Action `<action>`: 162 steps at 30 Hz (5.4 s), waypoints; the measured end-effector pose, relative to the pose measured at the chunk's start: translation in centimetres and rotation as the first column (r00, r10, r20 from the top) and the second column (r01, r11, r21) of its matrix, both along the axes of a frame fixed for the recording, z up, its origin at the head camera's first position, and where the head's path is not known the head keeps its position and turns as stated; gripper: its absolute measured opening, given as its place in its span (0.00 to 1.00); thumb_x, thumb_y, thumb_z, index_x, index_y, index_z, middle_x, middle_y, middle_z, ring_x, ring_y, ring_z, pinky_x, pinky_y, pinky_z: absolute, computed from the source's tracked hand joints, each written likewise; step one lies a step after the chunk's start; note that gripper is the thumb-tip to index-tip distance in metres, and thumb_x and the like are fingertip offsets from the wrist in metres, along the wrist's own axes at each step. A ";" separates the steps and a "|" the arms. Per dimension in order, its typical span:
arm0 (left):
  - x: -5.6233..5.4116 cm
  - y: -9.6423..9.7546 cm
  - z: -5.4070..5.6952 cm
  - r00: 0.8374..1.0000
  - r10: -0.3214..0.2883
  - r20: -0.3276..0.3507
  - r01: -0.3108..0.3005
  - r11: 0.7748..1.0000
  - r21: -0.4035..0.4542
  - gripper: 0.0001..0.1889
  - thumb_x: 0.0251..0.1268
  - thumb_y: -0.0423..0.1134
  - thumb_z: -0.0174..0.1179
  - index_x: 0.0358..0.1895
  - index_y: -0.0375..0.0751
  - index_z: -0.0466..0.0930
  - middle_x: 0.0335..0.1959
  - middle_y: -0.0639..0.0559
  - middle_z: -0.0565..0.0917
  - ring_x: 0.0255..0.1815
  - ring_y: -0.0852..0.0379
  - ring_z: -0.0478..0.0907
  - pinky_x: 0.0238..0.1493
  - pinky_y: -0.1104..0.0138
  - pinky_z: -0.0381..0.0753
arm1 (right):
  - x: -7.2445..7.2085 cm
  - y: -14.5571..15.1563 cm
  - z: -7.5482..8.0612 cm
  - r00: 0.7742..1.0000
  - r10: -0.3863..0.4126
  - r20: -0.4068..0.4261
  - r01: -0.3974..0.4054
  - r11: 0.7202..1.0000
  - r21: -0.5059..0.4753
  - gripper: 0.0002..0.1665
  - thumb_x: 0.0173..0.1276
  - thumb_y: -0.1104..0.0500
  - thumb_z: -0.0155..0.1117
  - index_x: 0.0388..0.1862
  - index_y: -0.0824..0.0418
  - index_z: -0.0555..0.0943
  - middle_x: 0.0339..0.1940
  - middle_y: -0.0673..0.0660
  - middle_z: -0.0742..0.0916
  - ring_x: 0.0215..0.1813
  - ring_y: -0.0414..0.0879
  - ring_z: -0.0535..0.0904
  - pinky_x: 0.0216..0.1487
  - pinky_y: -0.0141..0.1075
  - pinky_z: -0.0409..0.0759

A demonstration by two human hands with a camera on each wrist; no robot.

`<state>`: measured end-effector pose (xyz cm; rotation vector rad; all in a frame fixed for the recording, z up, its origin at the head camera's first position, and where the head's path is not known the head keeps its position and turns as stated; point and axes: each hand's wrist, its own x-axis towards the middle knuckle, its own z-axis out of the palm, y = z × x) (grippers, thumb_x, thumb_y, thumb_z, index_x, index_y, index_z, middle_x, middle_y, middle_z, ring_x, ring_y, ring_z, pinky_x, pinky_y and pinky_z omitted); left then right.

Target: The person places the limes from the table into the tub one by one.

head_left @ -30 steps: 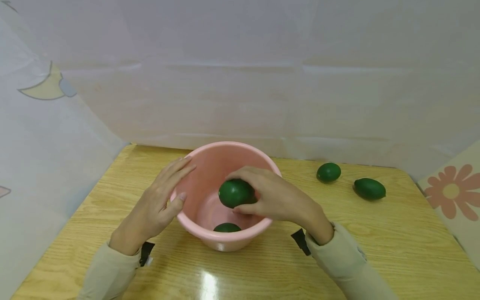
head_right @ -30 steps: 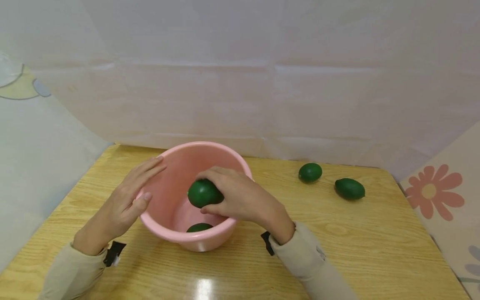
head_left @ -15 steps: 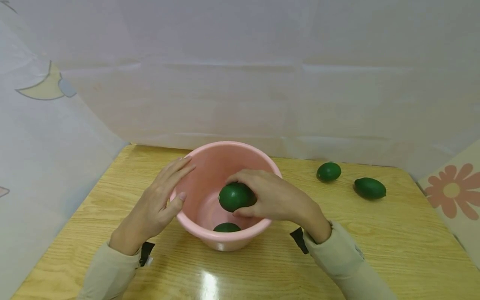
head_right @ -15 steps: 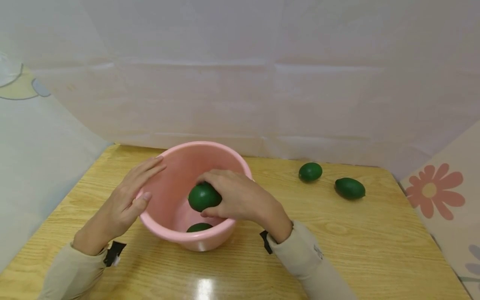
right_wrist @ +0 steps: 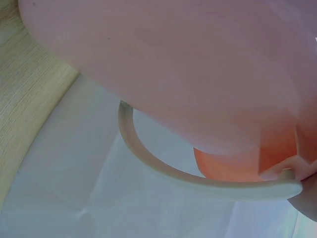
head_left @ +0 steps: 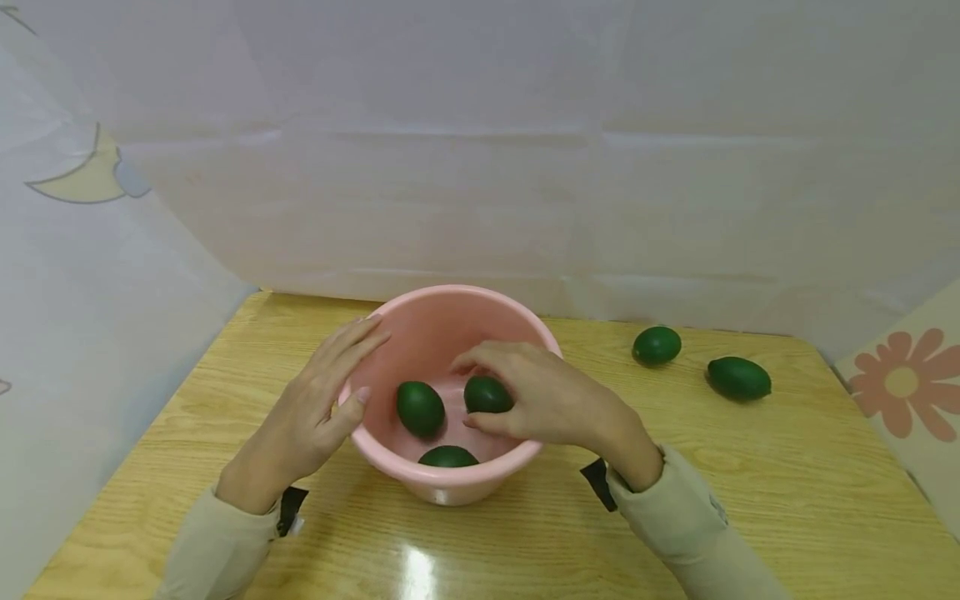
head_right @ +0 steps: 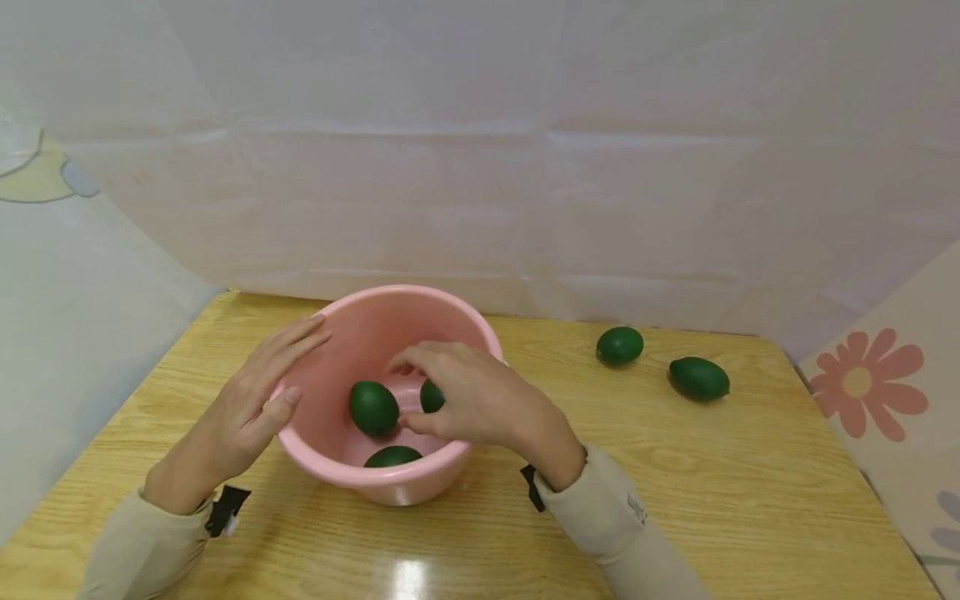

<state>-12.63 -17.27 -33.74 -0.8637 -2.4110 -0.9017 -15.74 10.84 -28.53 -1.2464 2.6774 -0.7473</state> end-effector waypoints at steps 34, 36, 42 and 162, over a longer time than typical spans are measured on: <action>0.0 -0.4 -0.1 0.999 0.016 0.042 -0.014 0.999 -0.040 0.31 0.66 0.35 0.51 0.75 0.43 0.64 0.78 0.48 0.62 0.79 0.47 0.56 0.79 0.59 0.55 | 0.3 0.4 0.0 1.000 -0.001 -0.017 0.000 0.997 -0.080 0.21 0.66 0.53 0.66 0.57 0.51 0.79 0.54 0.42 0.83 0.59 0.38 0.78 0.65 0.39 0.75; 0.0 -0.4 -0.1 0.999 0.016 0.043 -0.015 0.999 -0.040 0.31 0.66 0.35 0.50 0.75 0.44 0.64 0.78 0.48 0.62 0.79 0.46 0.56 0.79 0.59 0.55 | 0.3 0.4 0.0 1.000 -0.006 -0.024 0.004 0.997 -0.080 0.21 0.66 0.53 0.66 0.58 0.52 0.79 0.55 0.43 0.83 0.61 0.39 0.78 0.66 0.39 0.75; 0.0 -0.3 0.0 0.999 0.013 0.045 -0.012 0.999 -0.038 0.31 0.66 0.35 0.51 0.75 0.44 0.64 0.78 0.48 0.62 0.79 0.48 0.55 0.79 0.62 0.53 | 0.3 0.6 0.1 1.000 -0.001 -0.029 -0.002 0.995 -0.102 0.21 0.66 0.54 0.66 0.58 0.53 0.79 0.56 0.44 0.83 0.62 0.42 0.78 0.67 0.40 0.74; -0.2 0.0 -0.3 1.000 0.009 0.000 -0.009 1.000 0.000 0.31 0.63 0.33 0.48 0.73 0.41 0.67 0.77 0.47 0.64 0.77 0.41 0.59 0.77 0.53 0.58 | -2.1 14.7 -4.8 0.907 -0.257 -0.335 0.209 0.963 -0.171 0.35 0.56 0.62 0.76 0.64 0.57 0.77 0.63 0.57 0.82 0.64 0.56 0.77 0.60 0.28 0.73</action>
